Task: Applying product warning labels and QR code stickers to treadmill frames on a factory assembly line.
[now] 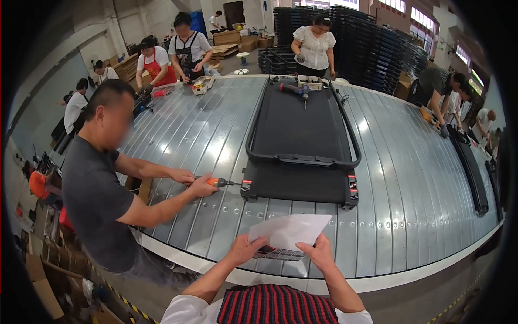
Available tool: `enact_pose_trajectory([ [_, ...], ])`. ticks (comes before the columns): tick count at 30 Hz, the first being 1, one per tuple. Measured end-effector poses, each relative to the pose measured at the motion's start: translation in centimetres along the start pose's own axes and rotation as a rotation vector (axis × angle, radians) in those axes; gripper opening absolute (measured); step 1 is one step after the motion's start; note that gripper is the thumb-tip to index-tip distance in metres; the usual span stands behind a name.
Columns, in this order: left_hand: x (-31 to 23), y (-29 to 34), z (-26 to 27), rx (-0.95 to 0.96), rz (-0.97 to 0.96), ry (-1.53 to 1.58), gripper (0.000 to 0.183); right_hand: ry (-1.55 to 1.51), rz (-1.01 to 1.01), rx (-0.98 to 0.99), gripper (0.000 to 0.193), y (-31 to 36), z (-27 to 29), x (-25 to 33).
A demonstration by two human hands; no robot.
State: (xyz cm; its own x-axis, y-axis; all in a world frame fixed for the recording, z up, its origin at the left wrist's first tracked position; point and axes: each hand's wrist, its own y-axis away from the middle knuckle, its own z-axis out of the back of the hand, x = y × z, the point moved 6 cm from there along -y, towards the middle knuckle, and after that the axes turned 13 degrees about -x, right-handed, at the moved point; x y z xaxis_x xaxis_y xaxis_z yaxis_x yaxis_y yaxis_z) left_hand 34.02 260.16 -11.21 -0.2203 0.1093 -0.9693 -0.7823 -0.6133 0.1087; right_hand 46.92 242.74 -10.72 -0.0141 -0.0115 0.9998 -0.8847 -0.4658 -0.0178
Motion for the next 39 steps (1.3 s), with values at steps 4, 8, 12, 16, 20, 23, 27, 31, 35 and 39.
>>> enact_pose_trajectory([
  [4,0.8,-1.4,3.9,0.059,-0.154,-0.147,0.025,0.044,-0.133,-0.016,0.038,-1.1,-2.3,-1.8],
  [8,0.4,-3.1,6.9,0.111,-0.185,-0.292,0.022,0.154,0.034,-0.283,0.038,-3.3,-2.0,-3.0],
  [12,0.9,-4.8,8.4,0.240,-0.389,-0.359,0.018,0.143,-0.046,-0.445,0.027,-3.6,-1.8,-4.0],
  [16,0.7,-6.2,8.3,0.292,-0.472,-0.335,0.017,0.140,-0.100,-0.483,0.014,-3.4,-1.9,-3.7],
  [20,-0.4,-6.2,7.9,0.475,-0.289,-0.258,0.019,0.091,-0.247,-0.473,0.011,-4.5,-1.7,-3.2],
  [23,1.0,-6.8,7.8,0.646,-0.188,-0.383,0.019,0.085,-0.264,-0.397,0.010,-6.4,-3.2,-3.0],
  [27,3.2,-8.4,7.7,0.636,-0.355,-0.649,0.012,0.112,-0.339,-0.206,0.011,-10.4,-6.7,-2.8],
  [31,4.9,-10.8,7.4,0.557,-0.514,-0.936,0.011,0.094,-0.478,-0.129,0.010,-14.2,-11.0,-4.4],
  [35,4.0,-13.6,6.8,0.455,-0.627,-0.896,0.014,0.098,-0.582,-0.062,0.010,-16.9,-14.0,-6.2],
  [39,3.1,-14.6,6.5,0.372,-0.718,-0.833,0.006,0.130,-0.639,-0.030,0.010,-18.4,-14.9,-7.5],
])
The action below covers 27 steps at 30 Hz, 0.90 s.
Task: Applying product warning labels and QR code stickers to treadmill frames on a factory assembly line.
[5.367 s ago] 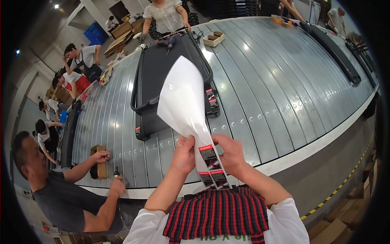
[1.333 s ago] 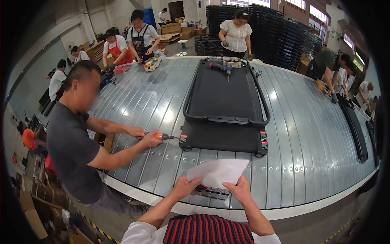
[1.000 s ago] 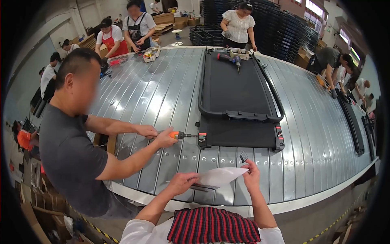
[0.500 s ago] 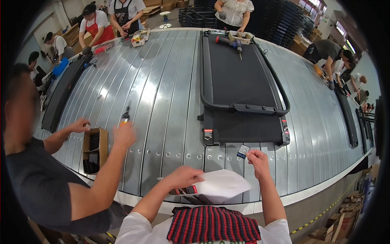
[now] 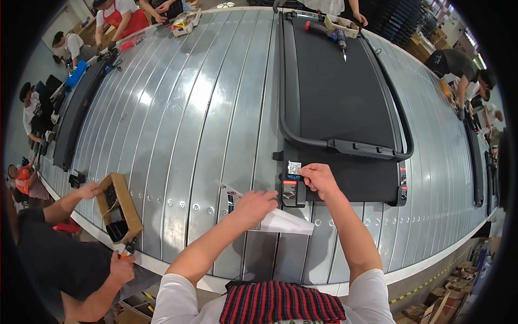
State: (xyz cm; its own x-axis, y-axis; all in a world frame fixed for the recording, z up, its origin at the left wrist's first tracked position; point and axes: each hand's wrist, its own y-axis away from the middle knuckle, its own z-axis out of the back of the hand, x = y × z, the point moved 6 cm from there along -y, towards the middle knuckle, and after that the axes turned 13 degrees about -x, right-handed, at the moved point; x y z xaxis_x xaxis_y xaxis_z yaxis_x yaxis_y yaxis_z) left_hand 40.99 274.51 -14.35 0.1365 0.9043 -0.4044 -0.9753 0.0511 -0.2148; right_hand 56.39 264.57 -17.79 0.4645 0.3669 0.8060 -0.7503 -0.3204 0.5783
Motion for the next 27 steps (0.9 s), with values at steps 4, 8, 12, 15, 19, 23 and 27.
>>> enact_pose_trajectory([
  [4,0.8,-1.0,-0.2,0.046,-0.002,-0.012,0.007,0.006,-0.032,0.038,0.010,-0.4,-0.8,0.0],
  [8,1.0,-1.2,-0.3,0.048,-0.022,0.006,0.008,0.020,-0.054,0.021,0.011,-0.4,-1.1,-0.3],
  [12,1.2,-0.9,-0.3,0.061,-0.017,0.020,0.008,0.009,-0.054,-0.003,0.010,-0.3,-1.2,-0.4],
  [15,1.3,-1.2,0.1,0.052,-0.011,0.026,0.007,-0.003,-0.043,-0.026,0.009,-0.3,-1.0,-0.1],
  [19,1.3,-1.3,0.3,0.041,-0.018,0.024,0.007,-0.005,-0.039,-0.033,0.009,-0.2,-1.2,-0.3],
  [23,1.3,-1.3,0.1,0.019,-0.023,0.041,0.007,-0.002,-0.027,-0.054,0.009,-0.2,-1.3,-0.6],
  [27,1.1,-1.7,0.0,0.026,-0.028,0.040,0.007,0.011,-0.002,-0.067,0.009,-0.2,-0.9,-0.4],
])
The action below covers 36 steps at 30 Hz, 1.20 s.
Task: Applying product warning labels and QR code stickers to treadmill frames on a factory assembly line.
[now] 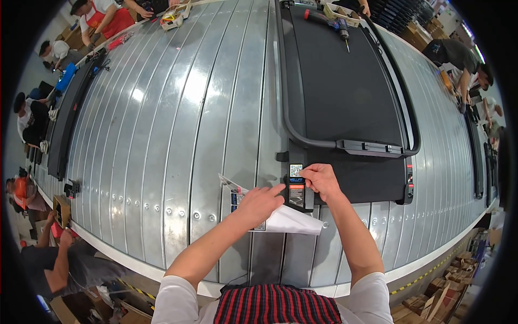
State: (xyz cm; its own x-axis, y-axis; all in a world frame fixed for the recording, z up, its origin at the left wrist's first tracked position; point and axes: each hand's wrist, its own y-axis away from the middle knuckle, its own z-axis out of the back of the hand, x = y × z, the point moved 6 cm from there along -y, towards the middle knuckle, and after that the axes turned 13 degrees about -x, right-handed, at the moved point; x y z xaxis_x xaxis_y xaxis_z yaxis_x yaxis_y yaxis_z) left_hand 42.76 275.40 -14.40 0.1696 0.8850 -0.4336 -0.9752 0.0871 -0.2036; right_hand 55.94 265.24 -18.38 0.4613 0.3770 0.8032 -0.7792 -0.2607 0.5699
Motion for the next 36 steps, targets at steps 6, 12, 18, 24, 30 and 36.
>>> enact_pose_trajectory([
  [6,-0.3,-0.8,0.0,-0.022,-0.037,-0.007,0.004,-0.006,0.012,-0.012,0.010,0.1,-0.2,0.1],
  [12,-0.5,-1.6,-0.4,-0.054,-0.093,0.007,0.004,0.002,0.015,-0.040,0.010,0.1,-0.2,0.0],
  [18,-0.7,-1.9,-0.8,-0.052,-0.112,0.005,0.006,0.040,0.083,-0.087,0.009,0.1,-0.1,0.4],
  [24,-1.0,-2.2,-1.0,0.008,-0.072,-0.006,0.006,0.757,0.629,-0.295,0.016,1.1,-0.4,2.9],
  [30,-0.4,0.5,-0.3,0.111,-0.072,0.041,0.007,0.935,1.362,-0.224,0.032,6.2,-3.3,2.8],
  [36,-2.6,9.1,4.2,0.160,-0.026,0.241,0.012,1.052,1.356,-0.372,0.045,6.1,-4.5,1.7],
])
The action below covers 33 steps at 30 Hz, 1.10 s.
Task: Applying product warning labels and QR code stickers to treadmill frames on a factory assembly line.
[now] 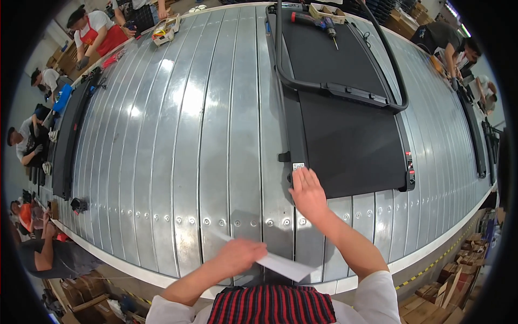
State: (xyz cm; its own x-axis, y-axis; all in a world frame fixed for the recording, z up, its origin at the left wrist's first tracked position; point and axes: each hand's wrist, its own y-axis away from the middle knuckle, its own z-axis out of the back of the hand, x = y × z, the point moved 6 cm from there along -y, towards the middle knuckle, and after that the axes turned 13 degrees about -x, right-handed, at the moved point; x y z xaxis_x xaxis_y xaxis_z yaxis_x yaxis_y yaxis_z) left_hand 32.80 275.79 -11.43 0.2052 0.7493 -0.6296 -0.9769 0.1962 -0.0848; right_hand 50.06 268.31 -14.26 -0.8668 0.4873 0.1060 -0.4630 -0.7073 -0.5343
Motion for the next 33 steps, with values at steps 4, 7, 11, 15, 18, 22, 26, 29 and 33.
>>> enact_pose_trajectory([
  [4,-2.9,0.1,-1.0,-0.028,-0.026,0.084,0.011,0.080,-0.027,-0.046,0.047,-1.5,-2.5,-3.7],
  [7,-4.0,2.3,0.2,-0.051,-0.001,0.076,0.014,-0.237,-0.347,0.073,0.038,-3.2,-0.9,-5.2],
  [11,-4.6,5.7,2.7,-0.109,0.021,0.078,0.023,-0.280,-0.399,-0.245,0.031,-4.0,5.7,-6.8],
  [15,-5.4,6.9,3.1,-0.145,0.060,0.050,0.027,0.005,-0.273,-0.155,0.062,-4.8,9.7,-8.1],
  [18,-6.6,7.5,3.2,-0.146,0.087,0.025,0.028,0.203,-0.228,0.024,0.080,-3.8,10.3,-8.7],
  [22,-7.7,9.2,3.6,-0.259,0.083,0.014,0.030,0.243,-0.187,0.177,0.091,-0.2,9.0,-9.4],
  [26,-8.4,11.1,4.2,-0.347,0.177,0.025,0.029,0.026,-0.043,0.200,0.073,4.0,7.1,-7.8],
  [29,-8.5,11.9,4.4,-0.365,0.285,0.016,0.029,0.001,-0.036,0.180,0.055,6.6,7.2,-7.2],
  [33,-7.9,13.3,5.2,-0.591,0.613,0.237,0.025,-0.021,-0.166,0.330,0.026,10.7,4.8,-7.7],
])
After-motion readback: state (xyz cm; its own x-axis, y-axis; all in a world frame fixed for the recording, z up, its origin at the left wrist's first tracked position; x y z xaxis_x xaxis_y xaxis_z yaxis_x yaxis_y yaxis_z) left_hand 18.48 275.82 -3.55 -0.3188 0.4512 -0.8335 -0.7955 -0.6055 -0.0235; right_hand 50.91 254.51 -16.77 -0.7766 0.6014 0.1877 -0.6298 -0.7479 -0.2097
